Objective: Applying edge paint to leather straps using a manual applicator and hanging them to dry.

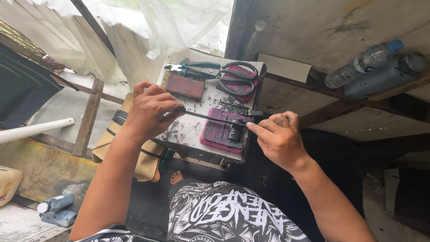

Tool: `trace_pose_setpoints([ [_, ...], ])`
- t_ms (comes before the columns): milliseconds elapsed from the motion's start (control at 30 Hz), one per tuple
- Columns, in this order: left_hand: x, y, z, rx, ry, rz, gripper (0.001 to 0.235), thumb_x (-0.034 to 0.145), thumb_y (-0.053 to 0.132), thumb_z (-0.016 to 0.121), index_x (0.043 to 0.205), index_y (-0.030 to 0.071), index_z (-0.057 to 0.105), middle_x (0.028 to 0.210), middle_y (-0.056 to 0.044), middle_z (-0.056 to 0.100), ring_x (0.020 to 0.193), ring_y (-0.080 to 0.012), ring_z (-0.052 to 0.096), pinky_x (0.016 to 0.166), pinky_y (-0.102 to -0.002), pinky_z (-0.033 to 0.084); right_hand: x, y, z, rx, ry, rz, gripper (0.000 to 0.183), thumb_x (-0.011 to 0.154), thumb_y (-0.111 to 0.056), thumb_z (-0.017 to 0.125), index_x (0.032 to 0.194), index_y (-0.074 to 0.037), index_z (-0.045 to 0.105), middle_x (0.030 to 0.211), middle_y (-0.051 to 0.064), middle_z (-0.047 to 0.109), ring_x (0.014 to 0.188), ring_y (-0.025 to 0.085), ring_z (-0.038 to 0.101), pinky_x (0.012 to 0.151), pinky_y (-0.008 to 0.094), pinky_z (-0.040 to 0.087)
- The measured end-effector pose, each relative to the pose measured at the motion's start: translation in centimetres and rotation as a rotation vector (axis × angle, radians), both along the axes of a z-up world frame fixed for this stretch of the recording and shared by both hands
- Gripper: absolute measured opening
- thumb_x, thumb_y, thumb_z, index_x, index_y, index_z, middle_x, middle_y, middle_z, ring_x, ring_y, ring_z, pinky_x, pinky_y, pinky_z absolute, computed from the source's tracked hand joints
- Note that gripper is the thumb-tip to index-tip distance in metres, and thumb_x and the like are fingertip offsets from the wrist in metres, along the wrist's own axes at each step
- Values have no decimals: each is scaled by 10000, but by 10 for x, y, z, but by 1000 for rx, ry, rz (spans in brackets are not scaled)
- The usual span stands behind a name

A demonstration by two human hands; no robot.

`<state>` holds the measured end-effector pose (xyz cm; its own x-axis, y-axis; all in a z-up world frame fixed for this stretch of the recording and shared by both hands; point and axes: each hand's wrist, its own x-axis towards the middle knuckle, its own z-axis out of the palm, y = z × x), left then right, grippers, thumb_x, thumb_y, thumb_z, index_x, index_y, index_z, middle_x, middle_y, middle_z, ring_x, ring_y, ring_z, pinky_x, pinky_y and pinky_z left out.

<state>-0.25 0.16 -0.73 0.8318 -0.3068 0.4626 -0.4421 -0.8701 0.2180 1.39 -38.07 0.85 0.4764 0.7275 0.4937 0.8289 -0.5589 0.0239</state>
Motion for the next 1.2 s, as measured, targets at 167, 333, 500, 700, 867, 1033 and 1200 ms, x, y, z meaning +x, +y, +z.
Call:
trace_pose_setpoints([
  [167,2,-18,8,52,-48,-9,67,868,336,820,911,320,771,806,157,700,951,-93,595,1061,-400,319,-6,-10,2,24,1,-40,269,863,-60,735,1082,-210,778,808,-19,647,900,151,541,962,429,348],
  [333,9,-38,8,41,-77,-99,88,840,290,835,878,282,755,792,129,700,926,-127,591,1010,-411,341,-11,-34,-6,39,-8,-98,264,856,-53,742,1060,-215,788,803,-12,663,896,160,551,959,449,350],
  [500,12,-64,19,37,-79,-178,82,841,254,833,846,259,751,783,99,696,905,-153,576,998,-425,335,-18,-57,-8,52,-8,-154,248,868,-57,728,1048,-216,788,804,-21,659,908,166,550,962,457,344],
  [700,13,-94,30,32,-64,-242,104,796,206,841,801,241,743,756,88,696,875,-158,566,962,-430,330,-27,-85,-12,79,-8,-226,241,886,-40,708,1025,-217,795,807,-19,672,900,174,569,963,467,357],
  [867,16,-109,28,13,-56,-306,105,795,193,840,797,221,739,751,69,686,877,-171,558,957,-433,325,-32,-103,-14,89,-9,-254,234,892,-32,690,1014,-201,797,819,-3,679,902,189,581,972,482,360],
  [1033,21,-120,25,25,-28,-365,115,810,197,841,806,191,726,733,36,667,866,-181,536,984,-442,300,-31,-117,-18,112,33,-299,238,897,-27,692,1009,-206,802,822,-17,693,905,188,601,982,491,364],
  [1200,21,-126,32,2,6,-347,113,792,203,864,825,163,763,729,16,698,849,-183,550,976,-449,293,-27,-124,-9,163,286,-295,218,907,-38,678,1027,-175,798,869,6,731,934,194,656,1051,485,356],
])
